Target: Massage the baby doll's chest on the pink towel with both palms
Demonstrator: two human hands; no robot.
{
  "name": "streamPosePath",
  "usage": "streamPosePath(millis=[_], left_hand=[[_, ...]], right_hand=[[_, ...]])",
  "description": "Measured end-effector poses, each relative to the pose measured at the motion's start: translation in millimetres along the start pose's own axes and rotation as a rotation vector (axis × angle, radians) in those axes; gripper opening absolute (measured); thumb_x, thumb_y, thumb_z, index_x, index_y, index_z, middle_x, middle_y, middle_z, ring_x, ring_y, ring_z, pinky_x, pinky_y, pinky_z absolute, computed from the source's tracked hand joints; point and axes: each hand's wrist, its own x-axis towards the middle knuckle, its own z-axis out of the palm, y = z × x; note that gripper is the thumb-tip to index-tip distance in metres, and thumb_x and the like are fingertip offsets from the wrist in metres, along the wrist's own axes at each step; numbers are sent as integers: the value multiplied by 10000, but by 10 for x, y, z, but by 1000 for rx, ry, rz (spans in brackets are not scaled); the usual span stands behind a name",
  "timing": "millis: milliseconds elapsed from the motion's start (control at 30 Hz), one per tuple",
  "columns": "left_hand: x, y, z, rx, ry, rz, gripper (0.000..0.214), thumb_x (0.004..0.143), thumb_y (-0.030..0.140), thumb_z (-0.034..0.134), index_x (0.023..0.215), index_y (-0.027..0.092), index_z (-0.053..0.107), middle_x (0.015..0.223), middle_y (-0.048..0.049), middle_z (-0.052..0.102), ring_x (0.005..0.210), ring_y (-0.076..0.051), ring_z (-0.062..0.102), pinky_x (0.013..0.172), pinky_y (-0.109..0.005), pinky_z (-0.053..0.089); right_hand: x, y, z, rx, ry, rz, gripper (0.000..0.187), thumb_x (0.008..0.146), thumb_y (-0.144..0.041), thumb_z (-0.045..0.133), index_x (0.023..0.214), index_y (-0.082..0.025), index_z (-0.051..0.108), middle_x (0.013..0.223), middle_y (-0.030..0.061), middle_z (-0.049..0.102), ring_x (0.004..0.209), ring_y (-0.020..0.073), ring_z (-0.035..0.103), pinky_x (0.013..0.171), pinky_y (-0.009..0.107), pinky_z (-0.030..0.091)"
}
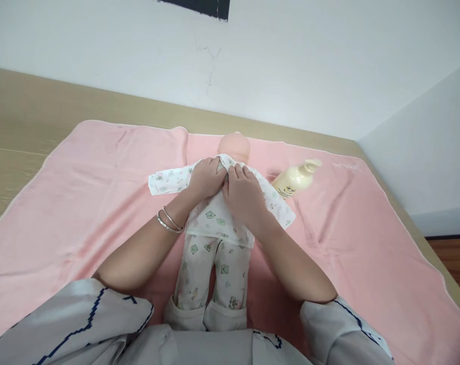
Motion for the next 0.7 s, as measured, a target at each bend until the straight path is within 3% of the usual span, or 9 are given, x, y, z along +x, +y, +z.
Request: streamPosePath(millis=[133,233,400,700], left_hand=[[-19,99,-12,45,11,-128,281,1005,222,417,1095,151,673,1053,-187,749,1020,-338,687,945,-497,534],[-38,140,-20,55,10,-139,361,1013,228,394,1199,100,676,1109,-205,760,1055,-346,699,977,-502,539],[-62,145,9,12,73,-129,476,1042,299,384,1390,102,641,1313,-187,736,1235,-337,666,1113,-501,502],[-66,145,26,-26,78,-127,528,1042,324,367,1439,91,626,1412,-188,703,1312,-334,631,1174,-499,467]], right_hand=[[46,13,-12,70,-11,27,530,1075,-222,330,1496,-19,581,1620,227,550,1547,369,471,1289,509,371],[149,96,27,134,-8,82,558,1080,-250,294,1525,-41,558,1635,210,539,1568,350,452,1298,514,360],[307,213,126,149,-22,228,660,1073,-337,342,1633,8,388,1740,232,364,1629,383,344,1336,557,264],[305,216,187,129,27,232,669,1065,-340,344,1636,7,383,1728,233,391,1614,362,373,1332,528,267]])
